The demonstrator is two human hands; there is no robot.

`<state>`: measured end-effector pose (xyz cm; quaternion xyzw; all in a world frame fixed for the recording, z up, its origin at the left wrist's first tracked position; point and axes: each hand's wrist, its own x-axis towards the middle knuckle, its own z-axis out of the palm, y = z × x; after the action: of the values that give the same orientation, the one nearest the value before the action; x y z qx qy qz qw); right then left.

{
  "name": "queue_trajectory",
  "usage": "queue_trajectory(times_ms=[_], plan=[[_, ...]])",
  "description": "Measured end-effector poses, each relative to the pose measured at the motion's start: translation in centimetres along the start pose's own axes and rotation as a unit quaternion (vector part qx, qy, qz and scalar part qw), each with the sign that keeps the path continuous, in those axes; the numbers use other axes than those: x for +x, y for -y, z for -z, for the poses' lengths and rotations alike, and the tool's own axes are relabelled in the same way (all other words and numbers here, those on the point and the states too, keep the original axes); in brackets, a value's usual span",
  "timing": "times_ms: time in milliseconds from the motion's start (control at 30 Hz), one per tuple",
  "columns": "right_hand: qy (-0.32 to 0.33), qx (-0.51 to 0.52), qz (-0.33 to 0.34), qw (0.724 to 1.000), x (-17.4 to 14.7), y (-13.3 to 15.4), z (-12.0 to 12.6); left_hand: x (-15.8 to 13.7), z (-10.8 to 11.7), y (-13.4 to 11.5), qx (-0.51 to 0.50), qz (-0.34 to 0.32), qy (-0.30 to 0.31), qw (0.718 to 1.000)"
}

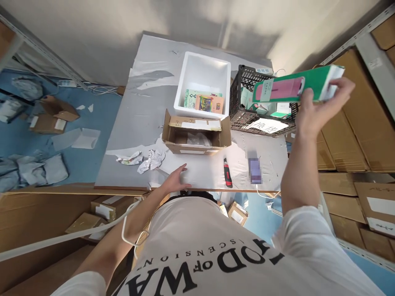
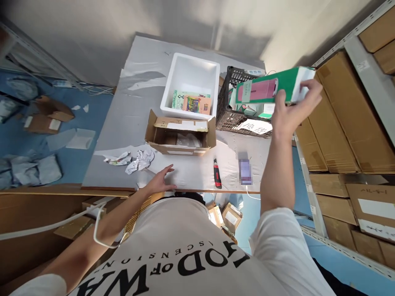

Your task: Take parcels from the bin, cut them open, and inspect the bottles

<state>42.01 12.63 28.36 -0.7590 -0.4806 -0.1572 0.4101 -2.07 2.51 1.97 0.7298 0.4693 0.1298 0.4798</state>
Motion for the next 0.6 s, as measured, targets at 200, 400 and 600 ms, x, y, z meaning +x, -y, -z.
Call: queue_trajectory(times_ms=[200,400,600], plan=[[0.089,-0.066,-0.13,0.985,1.2,-1.2,-13.8,-0.6,-0.1,-0.2,0.011,0.007,0.001,1.0],[0.203,-0.085,-0.166,0.961,-1.4,-3.3,-19.4,-1.9,-0.2,0.6,0.023,0.021,0.0,1.0],[0.243,-0.084,-0.086,0.963,-2.2,-3.8,-18.8,-1.3,0.5,0.5,0.034,0.017,0.0,0.999]])
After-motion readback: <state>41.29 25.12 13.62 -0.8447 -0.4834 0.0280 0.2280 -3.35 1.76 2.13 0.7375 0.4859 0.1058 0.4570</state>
